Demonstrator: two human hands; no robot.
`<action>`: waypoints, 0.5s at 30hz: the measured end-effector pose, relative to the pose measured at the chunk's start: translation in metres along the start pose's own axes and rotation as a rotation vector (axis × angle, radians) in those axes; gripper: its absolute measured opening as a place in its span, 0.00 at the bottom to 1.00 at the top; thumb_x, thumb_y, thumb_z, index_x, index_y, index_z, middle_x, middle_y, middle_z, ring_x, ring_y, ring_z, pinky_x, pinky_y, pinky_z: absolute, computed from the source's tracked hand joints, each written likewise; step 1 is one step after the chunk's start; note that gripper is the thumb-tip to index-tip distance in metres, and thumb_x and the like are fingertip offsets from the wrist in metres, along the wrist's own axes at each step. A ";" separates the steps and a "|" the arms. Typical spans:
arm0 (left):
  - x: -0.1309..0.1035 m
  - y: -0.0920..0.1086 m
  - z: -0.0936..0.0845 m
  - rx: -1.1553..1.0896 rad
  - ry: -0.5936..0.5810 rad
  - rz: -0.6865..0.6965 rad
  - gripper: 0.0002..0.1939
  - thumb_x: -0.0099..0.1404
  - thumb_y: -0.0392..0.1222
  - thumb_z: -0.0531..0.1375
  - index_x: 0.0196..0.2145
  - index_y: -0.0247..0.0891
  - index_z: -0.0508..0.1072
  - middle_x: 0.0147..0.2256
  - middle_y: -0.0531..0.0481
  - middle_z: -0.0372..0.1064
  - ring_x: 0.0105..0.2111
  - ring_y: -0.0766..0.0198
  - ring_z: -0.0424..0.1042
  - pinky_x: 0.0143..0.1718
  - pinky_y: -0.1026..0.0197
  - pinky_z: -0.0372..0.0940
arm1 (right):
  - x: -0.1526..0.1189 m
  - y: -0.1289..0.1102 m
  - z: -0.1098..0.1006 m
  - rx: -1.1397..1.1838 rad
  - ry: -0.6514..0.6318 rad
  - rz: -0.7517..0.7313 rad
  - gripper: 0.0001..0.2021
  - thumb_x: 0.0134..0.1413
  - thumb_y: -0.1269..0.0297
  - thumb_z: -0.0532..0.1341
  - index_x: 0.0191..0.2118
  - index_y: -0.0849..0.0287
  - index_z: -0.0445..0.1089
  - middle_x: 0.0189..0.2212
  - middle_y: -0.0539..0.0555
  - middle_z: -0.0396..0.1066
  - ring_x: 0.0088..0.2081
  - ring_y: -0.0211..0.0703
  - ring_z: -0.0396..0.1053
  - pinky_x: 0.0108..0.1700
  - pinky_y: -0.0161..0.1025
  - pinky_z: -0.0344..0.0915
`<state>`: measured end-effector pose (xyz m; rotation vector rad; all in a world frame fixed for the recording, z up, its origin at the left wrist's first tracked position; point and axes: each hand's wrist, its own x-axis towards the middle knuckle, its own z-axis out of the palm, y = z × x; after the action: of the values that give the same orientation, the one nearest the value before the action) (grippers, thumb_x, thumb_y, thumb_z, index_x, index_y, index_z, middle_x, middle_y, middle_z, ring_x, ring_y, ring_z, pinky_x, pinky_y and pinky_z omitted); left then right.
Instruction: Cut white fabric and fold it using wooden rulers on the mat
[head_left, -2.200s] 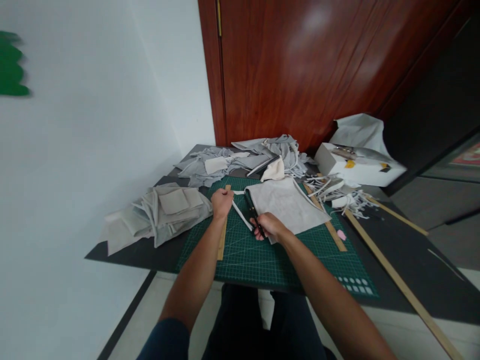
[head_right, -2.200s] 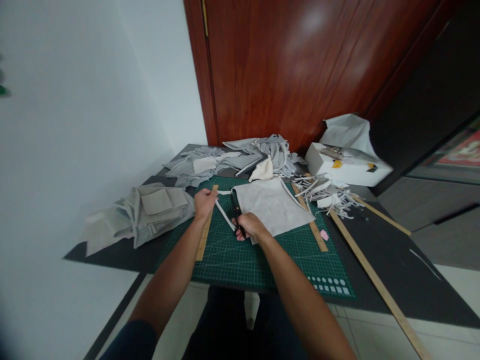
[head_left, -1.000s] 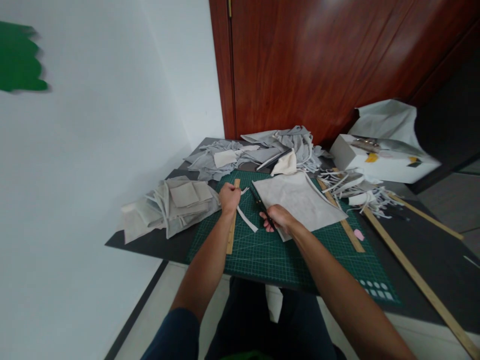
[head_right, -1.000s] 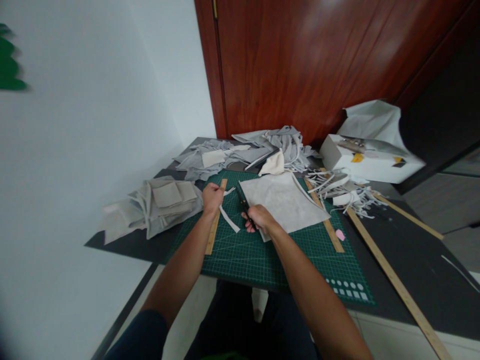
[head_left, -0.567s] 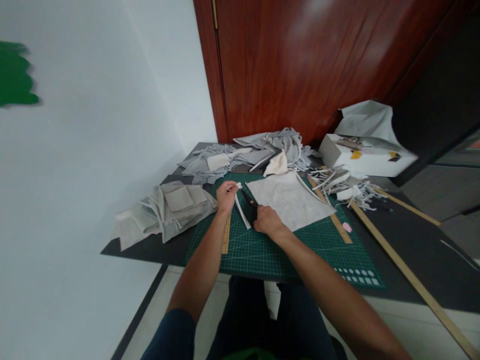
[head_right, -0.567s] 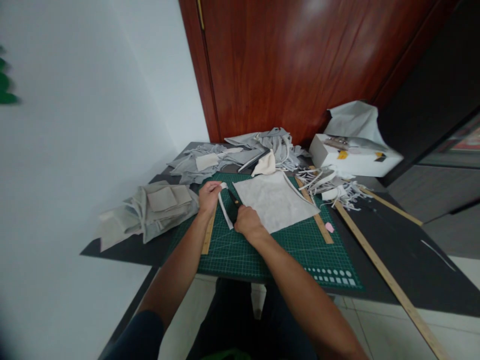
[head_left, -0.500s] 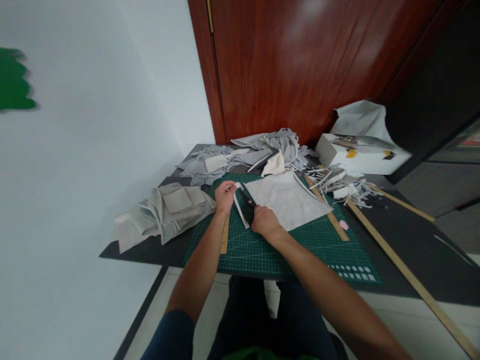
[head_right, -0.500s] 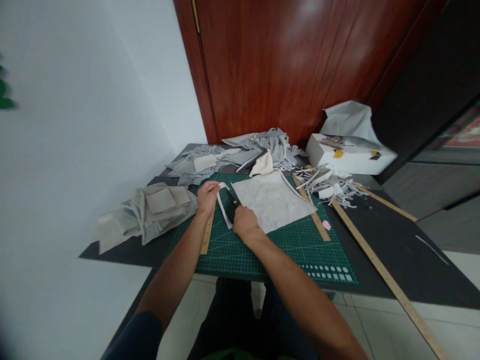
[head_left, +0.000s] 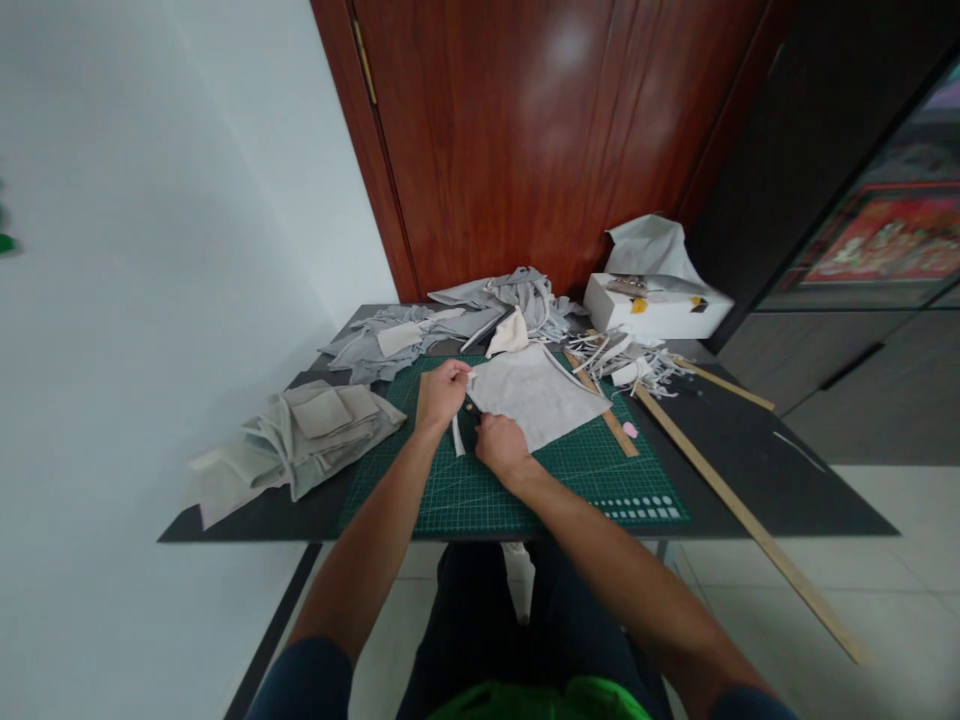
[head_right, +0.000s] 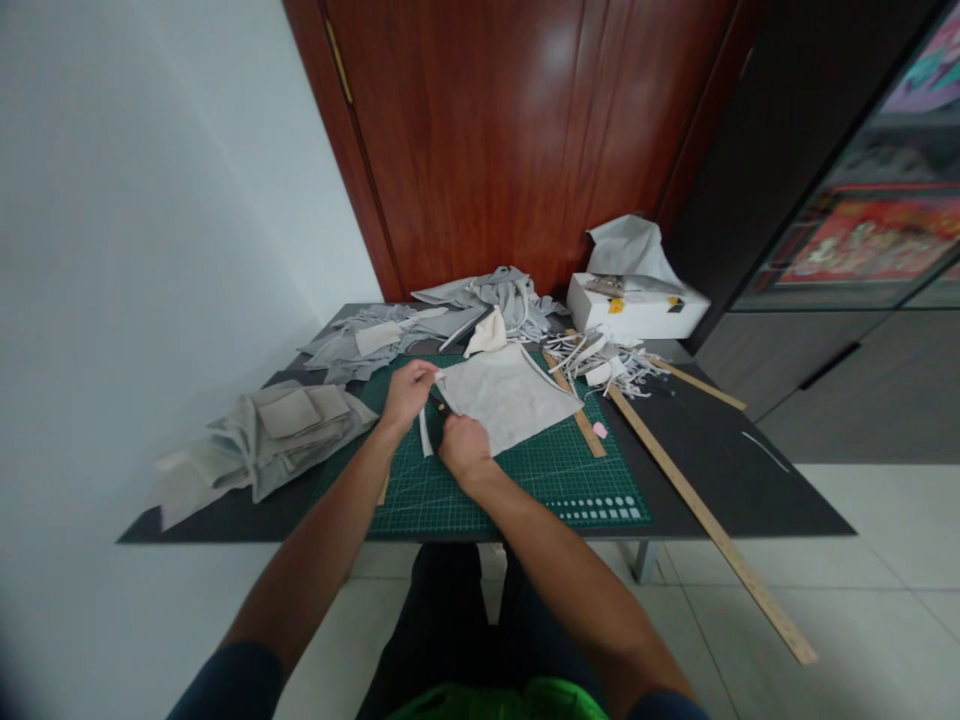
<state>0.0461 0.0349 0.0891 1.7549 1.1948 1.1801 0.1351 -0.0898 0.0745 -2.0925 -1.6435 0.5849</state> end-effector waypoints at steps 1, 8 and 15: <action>-0.003 0.007 0.004 0.004 -0.022 0.020 0.09 0.60 0.32 0.59 0.34 0.40 0.80 0.33 0.51 0.81 0.34 0.59 0.78 0.37 0.62 0.68 | -0.001 0.006 -0.003 -0.038 0.041 0.005 0.13 0.71 0.68 0.57 0.53 0.67 0.75 0.50 0.77 0.78 0.55 0.62 0.78 0.57 0.50 0.71; -0.019 0.040 0.041 -0.042 -0.152 0.123 0.12 0.59 0.28 0.57 0.34 0.39 0.79 0.33 0.50 0.80 0.34 0.59 0.77 0.39 0.60 0.69 | -0.011 0.044 -0.027 -0.065 0.142 0.049 0.11 0.71 0.68 0.57 0.51 0.64 0.74 0.46 0.72 0.80 0.50 0.58 0.80 0.54 0.45 0.71; -0.025 0.060 0.079 -0.164 -0.305 0.053 0.12 0.56 0.29 0.60 0.35 0.39 0.79 0.31 0.50 0.79 0.34 0.59 0.77 0.41 0.59 0.71 | -0.010 0.083 -0.061 0.283 0.470 0.039 0.42 0.58 0.58 0.71 0.72 0.68 0.55 0.65 0.73 0.63 0.64 0.59 0.68 0.64 0.45 0.67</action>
<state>0.1349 -0.0123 0.1077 1.7744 0.8527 0.9672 0.2338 -0.1219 0.0789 -1.8761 -1.1848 0.2842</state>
